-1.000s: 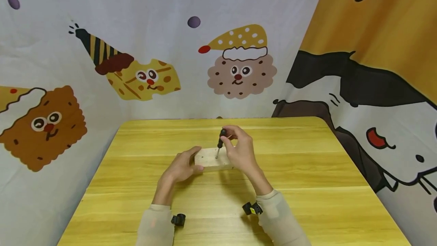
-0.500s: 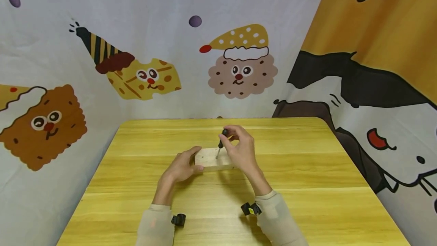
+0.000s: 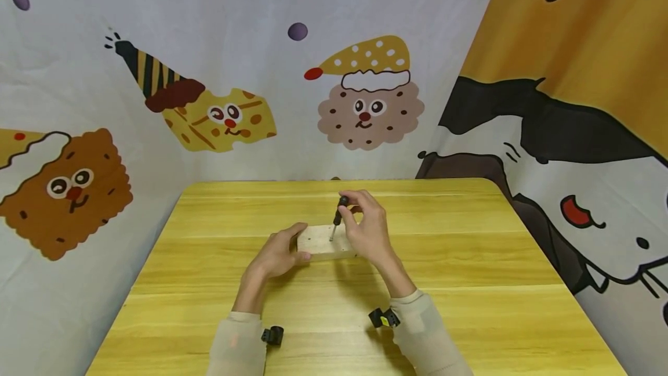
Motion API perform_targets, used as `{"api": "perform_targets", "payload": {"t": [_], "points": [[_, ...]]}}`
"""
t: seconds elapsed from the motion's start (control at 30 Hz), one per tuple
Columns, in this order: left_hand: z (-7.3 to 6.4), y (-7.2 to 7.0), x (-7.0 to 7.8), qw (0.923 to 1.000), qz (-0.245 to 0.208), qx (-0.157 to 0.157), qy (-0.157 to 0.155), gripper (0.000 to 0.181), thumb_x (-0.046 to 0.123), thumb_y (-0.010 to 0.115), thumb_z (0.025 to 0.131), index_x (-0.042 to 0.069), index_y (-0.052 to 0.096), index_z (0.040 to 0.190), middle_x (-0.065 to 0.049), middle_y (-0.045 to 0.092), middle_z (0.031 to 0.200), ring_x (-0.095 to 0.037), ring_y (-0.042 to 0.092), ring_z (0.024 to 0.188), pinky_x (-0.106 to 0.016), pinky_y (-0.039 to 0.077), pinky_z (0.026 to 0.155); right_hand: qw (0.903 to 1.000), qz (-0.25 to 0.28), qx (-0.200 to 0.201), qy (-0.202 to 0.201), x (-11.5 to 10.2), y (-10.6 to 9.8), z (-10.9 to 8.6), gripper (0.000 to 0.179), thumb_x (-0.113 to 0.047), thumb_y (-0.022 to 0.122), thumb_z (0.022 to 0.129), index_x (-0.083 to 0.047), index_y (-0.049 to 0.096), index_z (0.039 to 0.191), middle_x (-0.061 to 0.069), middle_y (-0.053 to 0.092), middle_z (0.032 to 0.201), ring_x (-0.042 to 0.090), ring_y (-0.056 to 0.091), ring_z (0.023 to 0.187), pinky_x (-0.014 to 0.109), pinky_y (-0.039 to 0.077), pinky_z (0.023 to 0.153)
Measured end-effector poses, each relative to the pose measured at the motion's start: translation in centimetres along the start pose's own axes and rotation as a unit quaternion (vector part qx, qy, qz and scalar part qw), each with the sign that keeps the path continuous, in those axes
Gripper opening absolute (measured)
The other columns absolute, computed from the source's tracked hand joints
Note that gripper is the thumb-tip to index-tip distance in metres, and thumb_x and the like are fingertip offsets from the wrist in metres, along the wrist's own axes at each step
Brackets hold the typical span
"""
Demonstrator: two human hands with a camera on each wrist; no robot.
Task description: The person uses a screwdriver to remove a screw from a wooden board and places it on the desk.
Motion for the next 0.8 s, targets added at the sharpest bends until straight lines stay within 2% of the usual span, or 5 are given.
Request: {"api": "perform_targets", "payload": {"t": [0.17, 0.27, 0.43, 0.6, 0.8], "points": [[0.06, 0.04, -0.06, 1.0, -0.001, 0.002, -0.001, 0.081, 0.019, 0.086, 0.102, 0.011, 0.047, 0.173, -0.019, 0.052, 0.175, -0.043, 0.043, 0.168, -0.066, 0.036, 0.138, 0.9999, -0.009, 0.003, -0.011, 0.08, 0.14, -0.07, 0.029, 0.0, 0.071, 0.107, 0.001, 0.076, 0.136, 0.017, 0.076, 0.118, 0.031, 0.076, 0.103, 0.05, 0.07, 0.088], [0.08, 0.03, -0.06, 1.0, -0.003, 0.002, 0.003, 0.081, 0.018, 0.086, 0.102, 0.01, 0.046, 0.173, -0.019, 0.052, 0.175, -0.044, 0.043, 0.167, -0.066, 0.036, 0.138, 0.9988, -0.034, 0.014, -0.033, 0.09, 0.25, -0.16, 0.029, -0.005, 0.077, 0.106, 0.002, 0.076, 0.134, 0.018, 0.075, 0.117, 0.032, 0.076, 0.099, 0.052, 0.07, 0.084], [0.13, 0.03, -0.1, 1.0, -0.003, 0.002, 0.008, 0.081, 0.018, 0.086, 0.102, 0.009, 0.046, 0.173, -0.019, 0.052, 0.175, -0.044, 0.043, 0.167, -0.067, 0.036, 0.137, 0.996, -0.059, 0.036, -0.058, 0.07, 0.36, -0.27, 0.031, -0.009, 0.086, 0.101, 0.005, 0.079, 0.128, 0.018, 0.072, 0.109, 0.03, 0.075, 0.089, 0.05, 0.07, 0.078], [0.16, 0.01, -0.1, 1.0, -0.004, 0.0, 0.006, 0.082, 0.018, 0.086, 0.102, 0.01, 0.046, 0.173, -0.019, 0.051, 0.176, -0.044, 0.042, 0.168, -0.067, 0.036, 0.137, 0.9959, -0.05, 0.041, -0.063, -0.09, 0.3, -0.22, 0.033, -0.007, 0.088, 0.099, 0.005, 0.079, 0.128, 0.018, 0.074, 0.105, 0.028, 0.076, 0.086, 0.048, 0.07, 0.076], [0.19, 0.13, -0.06, 1.0, -0.001, 0.001, -0.001, 0.081, 0.018, 0.086, 0.102, 0.011, 0.046, 0.173, -0.018, 0.051, 0.176, -0.043, 0.043, 0.168, -0.066, 0.037, 0.137, 0.9975, -0.039, 0.03, -0.051, 0.03, 0.21, -0.13, 0.036, -0.002, 0.083, 0.101, 0.004, 0.074, 0.136, 0.018, 0.075, 0.106, 0.03, 0.077, 0.091, 0.048, 0.07, 0.079]]}}
Point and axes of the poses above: each hand's wrist, its own z-axis towards the middle knuckle, its own y-axis out of the palm, x = y × z, the point moved 5 cm from there along z, towards the middle knuckle
